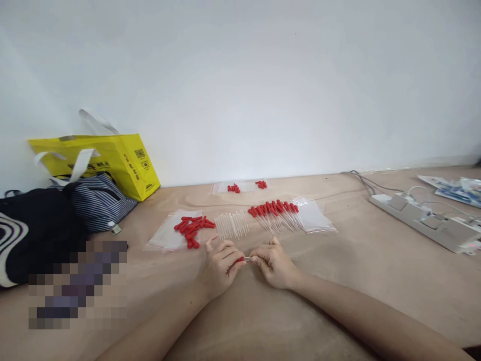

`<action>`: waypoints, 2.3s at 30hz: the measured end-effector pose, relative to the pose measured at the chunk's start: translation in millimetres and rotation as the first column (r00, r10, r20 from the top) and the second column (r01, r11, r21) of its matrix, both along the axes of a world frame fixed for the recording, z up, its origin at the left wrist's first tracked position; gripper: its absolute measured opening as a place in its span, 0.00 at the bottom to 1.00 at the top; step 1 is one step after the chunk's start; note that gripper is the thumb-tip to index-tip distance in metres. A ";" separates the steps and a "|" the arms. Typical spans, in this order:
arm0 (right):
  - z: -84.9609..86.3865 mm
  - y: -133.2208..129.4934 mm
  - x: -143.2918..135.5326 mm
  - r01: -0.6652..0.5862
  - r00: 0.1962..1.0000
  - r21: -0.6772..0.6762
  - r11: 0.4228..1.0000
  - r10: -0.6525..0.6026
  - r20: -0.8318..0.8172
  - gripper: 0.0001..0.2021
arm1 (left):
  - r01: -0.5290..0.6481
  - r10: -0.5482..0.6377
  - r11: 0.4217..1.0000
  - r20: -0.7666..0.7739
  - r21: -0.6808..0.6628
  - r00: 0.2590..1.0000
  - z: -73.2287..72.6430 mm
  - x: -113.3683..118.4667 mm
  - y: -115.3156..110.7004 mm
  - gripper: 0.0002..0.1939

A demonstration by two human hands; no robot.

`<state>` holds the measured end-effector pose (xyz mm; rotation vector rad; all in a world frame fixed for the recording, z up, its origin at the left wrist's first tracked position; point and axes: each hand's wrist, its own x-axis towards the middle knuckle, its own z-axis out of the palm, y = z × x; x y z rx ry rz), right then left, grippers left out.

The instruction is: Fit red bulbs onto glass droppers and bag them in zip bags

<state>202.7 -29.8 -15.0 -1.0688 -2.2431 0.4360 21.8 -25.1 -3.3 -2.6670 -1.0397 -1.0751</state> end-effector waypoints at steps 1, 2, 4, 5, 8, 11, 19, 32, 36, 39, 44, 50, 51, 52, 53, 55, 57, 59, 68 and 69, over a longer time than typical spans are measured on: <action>0.8 -0.1 -0.7 0.008 1.000 -0.027 1.000 -0.008 -0.007 0.12 | -0.001 0.001 1.000 -0.006 0.006 1.000 0.6 -0.2 0.2 0.07; 1.4 -0.1 -1.5 0.016 1.000 -0.053 0.998 -0.017 -0.016 0.12 | -0.003 0.003 1.000 -0.012 0.017 1.000 1.1 -0.4 0.3 0.07; 1.9 0.1 -2.8 0.028 0.999 -0.101 0.995 -0.031 -0.038 0.12 | -0.008 0.009 0.999 -0.017 0.053 1.000 1.7 -0.7 0.4 0.08; 2.0 0.3 -3.3 0.031 0.998 -0.121 0.992 -0.037 -0.049 0.11 | -0.011 0.012 0.997 -0.016 0.078 1.000 1.7 -0.8 0.4 0.08; 2.8 0.8 -4.3 0.039 0.996 -0.161 0.986 -0.050 -0.067 0.12 | -0.019 0.020 0.984 -0.003 0.180 1.000 0.8 -1.0 1.0 0.09; 7.6 -0.1 -5.2 0.018 0.999 -0.155 0.988 -0.024 -0.036 0.13 | -0.048 0.048 0.972 0.007 0.231 0.999 1.1 -1.7 2.9 0.10; 21.6 27.6 13.4 0.249 0.961 0.046 0.967 -0.253 0.111 0.10 | -0.325 0.334 0.938 -0.066 0.122 0.940 8.2 -19.8 15.8 0.18; 2.3 90.8 58.8 0.833 0.551 -0.079 0.547 -0.808 0.210 0.12 | -0.709 0.674 0.693 -0.233 -0.130 0.701 11.0 -51.7 30.5 0.22; 3.1 87.0 56.1 0.816 0.569 -0.053 0.576 -0.783 0.252 0.16 | -0.734 0.691 0.665 -0.262 -0.136 0.674 12.5 -55.8 32.2 0.21; 3.5 84.8 53.7 0.802 0.584 -0.046 0.595 -0.766 0.268 0.18 | -0.746 0.699 0.650 -0.274 -0.144 0.661 13.4 -56.2 32.3 0.21; 4.2 88.4 46.9 0.803 0.593 -0.121 0.583 -0.767 0.245 0.15 | -0.736 0.685 0.658 -0.279 -0.159 0.673 12.9 -55.8 31.7 0.21; 5.6 93.8 41.2 0.812 0.582 -0.120 0.571 -0.778 0.236 0.15 | -0.748 0.697 0.648 -0.285 -0.141 0.658 10.9 -57.3 33.0 0.21; 5.8 93.3 41.4 0.816 0.576 -0.111 0.567 -0.782 0.239 0.15 | -0.753 0.702 0.643 -0.286 -0.138 0.652 11.1 -58.0 33.3 0.21; 6.1 92.2 41.9 0.822 0.567 -0.096 0.562 -0.787 0.244 0.15 | -0.759 0.707 0.637 -0.288 -0.136 0.646 11.3 -59.0 33.7 0.21; 6.5 90.6 42.6 0.826 0.558 -0.078 0.558 -0.792 0.249 0.15 | -0.763 0.711 0.632 -0.291 -0.135 0.640 11.7 -60.3 34.2 0.21; 8.1 85.9 44.0 0.826 0.551 -0.040 0.562 -0.792 0.265 0.14 | -0.776 0.721 0.616 -0.298 -0.137 0.625 12.4 -63.3 35.4 0.20; 10.6 79.7 44.5 0.806 0.568 -0.012 0.591 -0.769 0.292 0.14 | -0.789 0.733 0.598 -0.302 -0.142 0.610 13.0 -66.8 37.0 0.20; 13.5 72.8 44.1 0.776 0.592 0.002 0.631 -0.729 0.344 0.14 | -0.799 0.746 0.581 -0.293 -0.152 0.598 13.3 -70.1 38.6 0.19; 18.0 60.9 40.2 0.710 0.608 -0.062 0.702 -0.567 0.556 0.12 | -0.798 0.753 0.572 -0.263 -0.190 0.603 16.2 -74.3 39.3 0.16; 18.0 61.0 40.5 0.712 0.611 -0.071 0.699 -0.566 0.554 0.11 | -0.795 0.749 0.575 -0.267 -0.193 0.607 16.3 -74.3 39.1 0.15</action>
